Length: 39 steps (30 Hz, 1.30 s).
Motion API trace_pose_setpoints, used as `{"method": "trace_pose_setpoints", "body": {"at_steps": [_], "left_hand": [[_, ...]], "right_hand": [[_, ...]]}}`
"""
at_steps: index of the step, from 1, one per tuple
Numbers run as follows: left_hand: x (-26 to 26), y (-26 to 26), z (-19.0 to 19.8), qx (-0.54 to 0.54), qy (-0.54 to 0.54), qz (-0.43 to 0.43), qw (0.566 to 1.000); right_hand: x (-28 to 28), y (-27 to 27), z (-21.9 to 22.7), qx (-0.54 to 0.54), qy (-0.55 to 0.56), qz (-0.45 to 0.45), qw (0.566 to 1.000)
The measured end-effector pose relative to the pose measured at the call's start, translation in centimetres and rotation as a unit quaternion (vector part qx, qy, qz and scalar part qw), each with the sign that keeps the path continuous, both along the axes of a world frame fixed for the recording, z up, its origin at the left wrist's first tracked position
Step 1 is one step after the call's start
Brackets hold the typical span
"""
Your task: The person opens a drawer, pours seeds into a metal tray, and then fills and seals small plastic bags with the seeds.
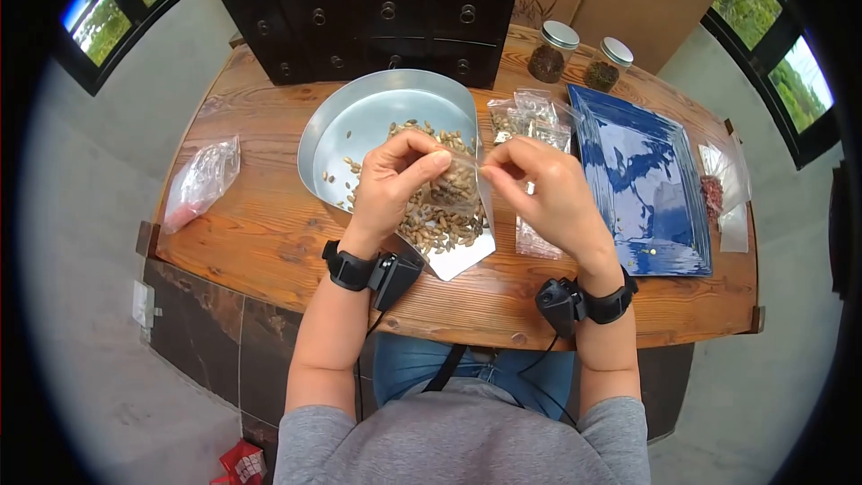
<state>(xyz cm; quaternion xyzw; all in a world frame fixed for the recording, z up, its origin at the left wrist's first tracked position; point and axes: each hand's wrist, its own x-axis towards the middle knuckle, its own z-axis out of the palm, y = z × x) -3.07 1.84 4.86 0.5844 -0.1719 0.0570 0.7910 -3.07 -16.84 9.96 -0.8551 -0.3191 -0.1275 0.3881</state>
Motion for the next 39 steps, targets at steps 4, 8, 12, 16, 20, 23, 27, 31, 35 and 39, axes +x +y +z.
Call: {"method": "trace_pose_setpoints", "body": {"at_steps": [4,8,12,16,20,23,27,31,35,39], "left_hand": [[-0.1,-0.4,0.1,0.008,0.018,0.031,0.999],[0.2,-0.1,-0.2,0.024,0.055,0.026,0.998],[0.5,-0.5,-0.6,-0.010,0.074,0.017,0.997],[0.4,-0.7,-0.8,0.036,0.074,0.004,0.997],[0.4,-0.4,-0.5,0.085,0.094,-0.015,0.992],[-0.1,-1.1,0.8,0.040,0.169,-0.015,0.985],[0.3,-0.9,-0.5,0.049,0.130,-0.100,0.985],[0.4,-0.8,-0.4,0.047,0.121,-0.093,0.987],[0.7,-0.3,-0.6,0.056,0.115,-0.035,0.991],[0.7,0.1,-0.4,0.093,0.115,-0.007,0.989]], "right_hand": [[0.0,-0.6,0.0,0.001,0.008,-0.013,1.000],[0.5,-0.6,-1.0,0.051,0.085,-0.031,0.995],[0.2,-0.6,-2.8,0.172,0.241,0.005,0.955],[-0.6,0.1,-3.3,0.193,0.299,0.036,0.934],[-0.1,-0.2,-3.9,0.212,0.344,0.060,0.913],[0.2,-0.8,-4.0,0.225,0.331,0.035,0.916],[1.0,-1.6,-4.6,0.231,0.296,0.004,0.927],[1.9,-3.0,-4.7,0.246,0.266,-0.041,0.931],[3.1,-4.7,-4.9,0.308,0.221,-0.124,0.917],[4.4,-6.4,-5.7,0.254,0.138,-0.203,0.935]]}}
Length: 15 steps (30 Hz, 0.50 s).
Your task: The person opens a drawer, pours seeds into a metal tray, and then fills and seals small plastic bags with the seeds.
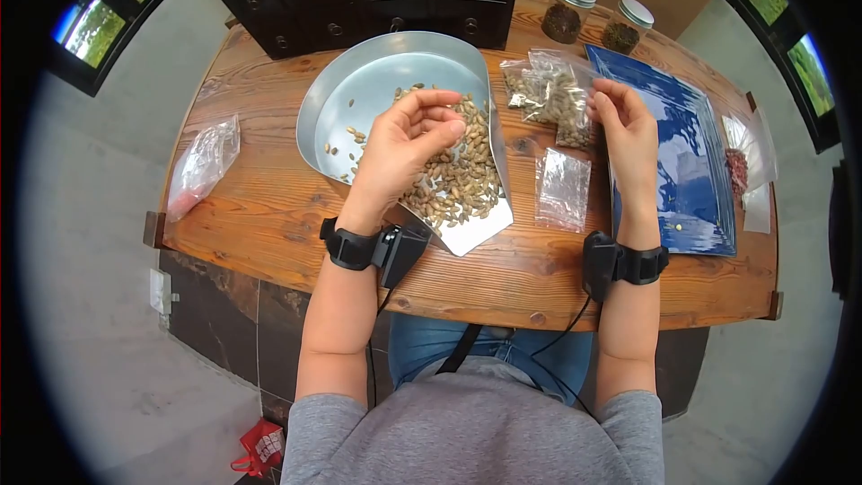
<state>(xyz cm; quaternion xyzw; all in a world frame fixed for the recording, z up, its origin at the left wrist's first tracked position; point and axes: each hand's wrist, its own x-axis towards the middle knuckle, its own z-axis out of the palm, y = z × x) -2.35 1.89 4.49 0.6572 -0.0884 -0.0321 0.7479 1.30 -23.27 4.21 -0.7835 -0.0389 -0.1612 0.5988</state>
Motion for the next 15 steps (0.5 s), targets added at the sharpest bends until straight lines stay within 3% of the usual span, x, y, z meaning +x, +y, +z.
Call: {"method": "trace_pose_setpoints", "body": {"at_steps": [2,6,15], "left_hand": [[0.0,0.1,0.2,0.023,0.004,0.004,1.000],[0.0,0.4,0.3,0.044,-0.002,0.009,0.999],[0.6,2.9,0.2,0.043,-0.023,0.116,0.992]], "right_hand": [[-0.2,0.2,0.2,-0.085,-0.050,-0.063,0.993],[-0.2,0.0,0.2,-0.121,-0.076,-0.068,0.987],[-1.2,1.2,0.6,-0.161,-0.024,0.016,0.987]]}}
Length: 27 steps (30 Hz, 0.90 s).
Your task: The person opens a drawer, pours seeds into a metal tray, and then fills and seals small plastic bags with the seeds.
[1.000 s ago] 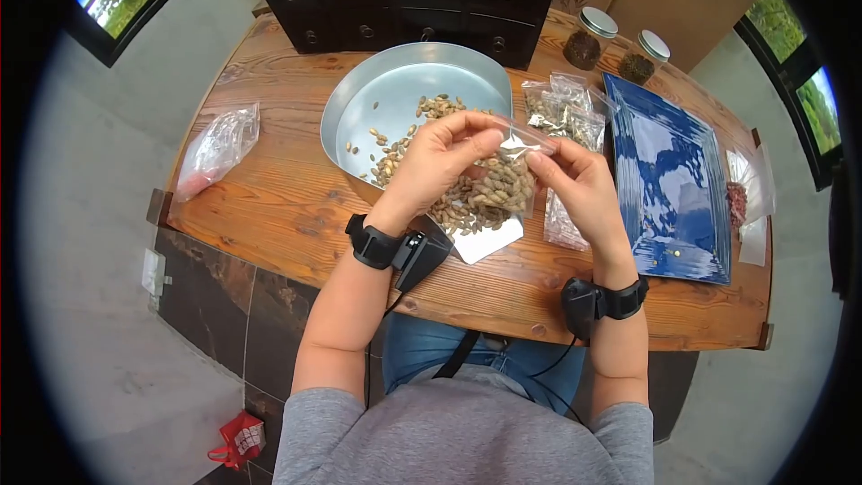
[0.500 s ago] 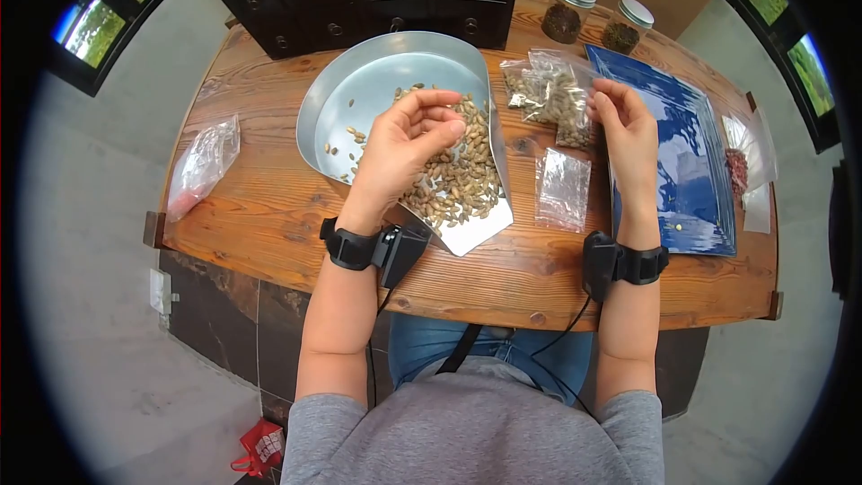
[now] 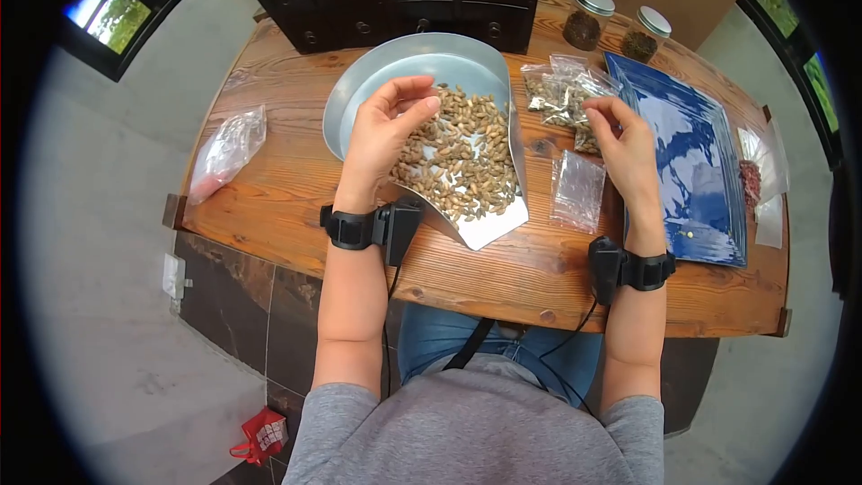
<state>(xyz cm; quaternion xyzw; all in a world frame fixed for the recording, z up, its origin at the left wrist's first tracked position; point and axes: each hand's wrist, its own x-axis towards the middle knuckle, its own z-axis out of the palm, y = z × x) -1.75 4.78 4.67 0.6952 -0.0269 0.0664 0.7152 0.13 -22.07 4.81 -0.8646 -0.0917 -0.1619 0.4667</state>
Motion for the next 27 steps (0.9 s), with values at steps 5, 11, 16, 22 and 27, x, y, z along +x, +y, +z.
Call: {"method": "trace_pose_setpoints", "body": {"at_steps": [5,11,16,22,27], "left_hand": [[-1.1,3.0,-0.1,0.154,-0.004,0.094,0.984],[-2.9,4.5,-1.0,0.382,-0.074,0.251,0.886],[-2.5,6.0,-2.9,0.286,-0.033,0.207,0.935],[-1.8,6.0,-2.1,0.292,-0.002,0.137,0.947],[0.0,7.2,-1.7,0.285,0.035,0.116,0.951]], "right_hand": [[-1.2,2.1,-0.2,-0.009,0.046,0.098,0.994],[-2.7,3.0,0.4,-0.134,0.084,0.243,0.957],[-3.1,3.7,-0.4,-0.162,0.050,0.281,0.944],[-3.0,4.5,-0.5,-0.151,0.068,0.269,0.949],[-3.3,4.9,-0.6,-0.139,0.058,0.295,0.943]]}}
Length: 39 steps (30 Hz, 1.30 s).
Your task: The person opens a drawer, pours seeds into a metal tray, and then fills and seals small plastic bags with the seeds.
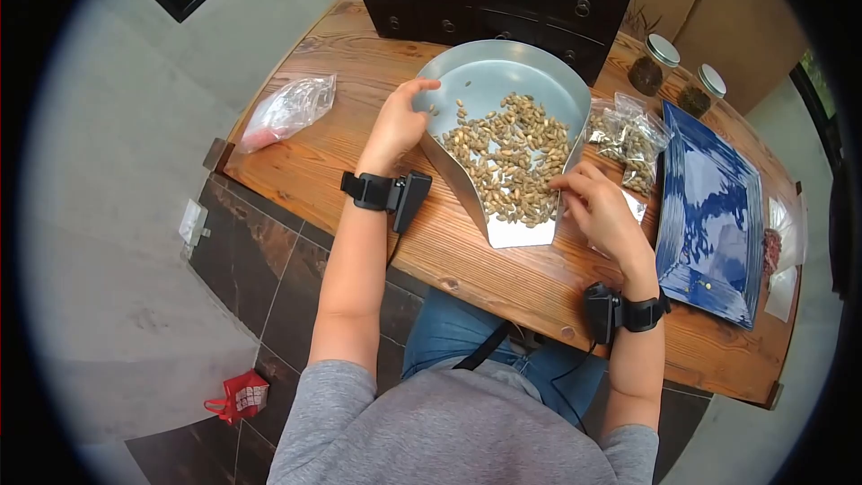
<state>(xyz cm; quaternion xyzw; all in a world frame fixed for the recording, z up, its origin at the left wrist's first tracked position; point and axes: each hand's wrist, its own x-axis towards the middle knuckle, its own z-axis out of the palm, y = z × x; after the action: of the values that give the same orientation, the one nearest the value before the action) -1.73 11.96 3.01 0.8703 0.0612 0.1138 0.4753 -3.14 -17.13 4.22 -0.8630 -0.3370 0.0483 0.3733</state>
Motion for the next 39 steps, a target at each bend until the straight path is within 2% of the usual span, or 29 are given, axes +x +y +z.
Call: {"method": "trace_pose_setpoints", "body": {"at_steps": [4,6,7,9,11,14,16,17,19,20,21,23,27,30,31,33,34,35,37,38,39], "left_hand": [[0.5,0.9,0.4,0.001,0.038,0.020,0.999],[0.6,1.5,0.0,0.010,-0.052,0.038,0.998],[0.3,1.8,0.2,0.011,-0.051,0.040,0.998],[-0.1,2.3,0.7,0.002,-0.063,0.068,0.996],[-0.6,2.0,1.0,-0.016,-0.123,0.081,0.989],[-1.5,-0.3,2.3,-0.047,-0.120,0.057,0.990],[-1.7,-1.9,2.6,-0.008,-0.052,-0.025,0.998],[-1.6,-2.5,2.5,-0.009,-0.052,-0.028,0.998],[-1.5,-3.3,2.5,0.094,0.041,-0.090,0.991],[-1.4,-3.7,2.8,0.156,0.055,-0.090,0.982],[-1.3,-4.0,2.9,0.157,0.055,-0.091,0.982],[-0.9,-4.3,3.0,0.273,0.065,-0.064,0.958],[1.7,-3.7,3.1,0.351,0.128,-0.082,0.924],[3.8,-2.5,1.9,0.444,0.162,-0.063,0.879],[4.2,-2.4,2.3,0.447,0.162,-0.065,0.877],[5.0,-2.3,3.0,0.413,0.274,-0.072,0.866],[5.3,-2.2,3.0,0.461,0.245,-0.120,0.844],[5.6,-2.1,2.9,0.463,0.245,-0.121,0.844],[5.8,-2.3,2.7,0.485,0.280,-0.153,0.814],[5.7,-2.6,2.8,0.486,0.281,-0.154,0.813],[5.6,-2.9,2.8,0.436,0.325,-0.166,0.822]], "right_hand": [[0.0,0.4,-0.3,0.012,-0.006,-0.001,1.000],[-0.1,0.6,-0.3,0.026,0.025,-0.001,0.999],[-0.1,0.6,-0.3,0.037,0.057,-0.010,0.998],[0.0,0.7,-0.5,0.036,0.051,-0.013,0.998],[0.1,0.5,-0.4,0.037,0.041,-0.003,0.998],[0.2,0.4,-1.0,0.047,0.028,-0.008,0.998],[0.1,0.3,-0.9,0.046,0.030,-0.002,0.999],[0.1,0.3,-0.9,0.045,0.030,-0.005,0.999],[0.1,0.3,-0.8,0.022,0.017,0.002,1.000],[0.2,0.3,-0.8,0.023,0.017,0.001,1.000],[0.2,0.2,-0.8,0.019,0.014,0.003,1.000],[0.2,0.2,-0.8,0.016,0.013,0.002,1.000],[0.2,0.1,-0.9,0.017,0.013,0.008,1.000],[0.3,0.1,-0.9,0.022,0.017,0.009,1.000],[0.3,0.0,-0.9,0.018,0.015,0.011,1.000],[0.3,0.0,-1.0,0.019,0.013,0.010,1.000],[0.3,0.0,-1.0,0.018,0.009,0.012,1.000],[0.3,-0.1,-1.0,0.019,0.009,0.011,1.000],[0.3,-0.1,-1.1,0.025,0.003,0.017,1.000],[0.4,-0.1,-1.2,0.026,0.004,0.015,1.000],[0.4,-0.1,-1.2,0.028,0.001,0.018,0.999]]}}
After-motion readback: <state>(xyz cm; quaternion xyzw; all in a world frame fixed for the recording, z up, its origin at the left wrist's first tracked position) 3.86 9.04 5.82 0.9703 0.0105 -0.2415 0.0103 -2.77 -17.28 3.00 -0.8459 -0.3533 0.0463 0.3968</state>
